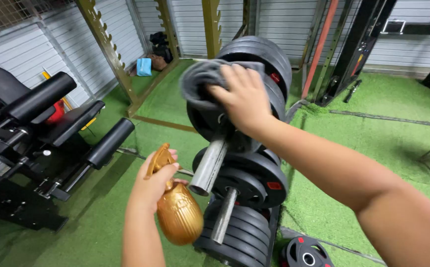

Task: Spray and wipe down weight plates and a storage rack in a gym setting.

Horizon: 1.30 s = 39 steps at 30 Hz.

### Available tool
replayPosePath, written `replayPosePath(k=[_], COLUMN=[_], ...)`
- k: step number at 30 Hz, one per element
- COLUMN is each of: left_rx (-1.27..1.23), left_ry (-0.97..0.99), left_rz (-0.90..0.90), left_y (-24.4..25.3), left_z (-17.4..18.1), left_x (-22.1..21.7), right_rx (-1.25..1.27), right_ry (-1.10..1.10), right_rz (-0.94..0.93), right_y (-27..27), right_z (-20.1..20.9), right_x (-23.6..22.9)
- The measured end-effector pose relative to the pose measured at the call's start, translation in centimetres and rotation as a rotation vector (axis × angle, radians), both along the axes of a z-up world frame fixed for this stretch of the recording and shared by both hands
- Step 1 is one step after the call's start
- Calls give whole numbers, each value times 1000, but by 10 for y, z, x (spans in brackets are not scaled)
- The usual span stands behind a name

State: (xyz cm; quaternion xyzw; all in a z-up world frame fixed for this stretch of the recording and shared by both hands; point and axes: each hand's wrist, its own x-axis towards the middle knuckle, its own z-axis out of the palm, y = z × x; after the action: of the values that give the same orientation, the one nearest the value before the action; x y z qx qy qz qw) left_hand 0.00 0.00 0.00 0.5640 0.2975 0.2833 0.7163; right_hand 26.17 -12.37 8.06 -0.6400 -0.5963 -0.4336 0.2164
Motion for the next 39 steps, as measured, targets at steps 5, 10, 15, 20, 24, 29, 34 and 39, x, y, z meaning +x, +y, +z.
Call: replayPosePath(k=[5,10,15,20,24,29,34,39], left_rx=[94,80,277,264,292,312,324,274], left_ry=[63,126,162,97,115,172,109,177], left_rz=[-73,-111,-195,-156,-108,-38,-43,-78], left_y=[19,11,11,15,9,-2,-2,-4], left_z=[2,10,8,-6,-7,-12,-28,-7], left_x=[15,22,29,30,26,21,13,13], right_rx=[33,-205,-155,-190,-338,-435,-108,-406], right_ry=[89,-54,-114,-202,-412,-457,-253,-350], right_rz=[-20,-21,103,6,88,286,248,296], right_y=[-72,-109,-92,-79,-93,-105,-94,-96], right_z=[-34,-108,-54,-56,-77,-29,-36,-108], right_x=[7,36,45,26,45,71,48,67])
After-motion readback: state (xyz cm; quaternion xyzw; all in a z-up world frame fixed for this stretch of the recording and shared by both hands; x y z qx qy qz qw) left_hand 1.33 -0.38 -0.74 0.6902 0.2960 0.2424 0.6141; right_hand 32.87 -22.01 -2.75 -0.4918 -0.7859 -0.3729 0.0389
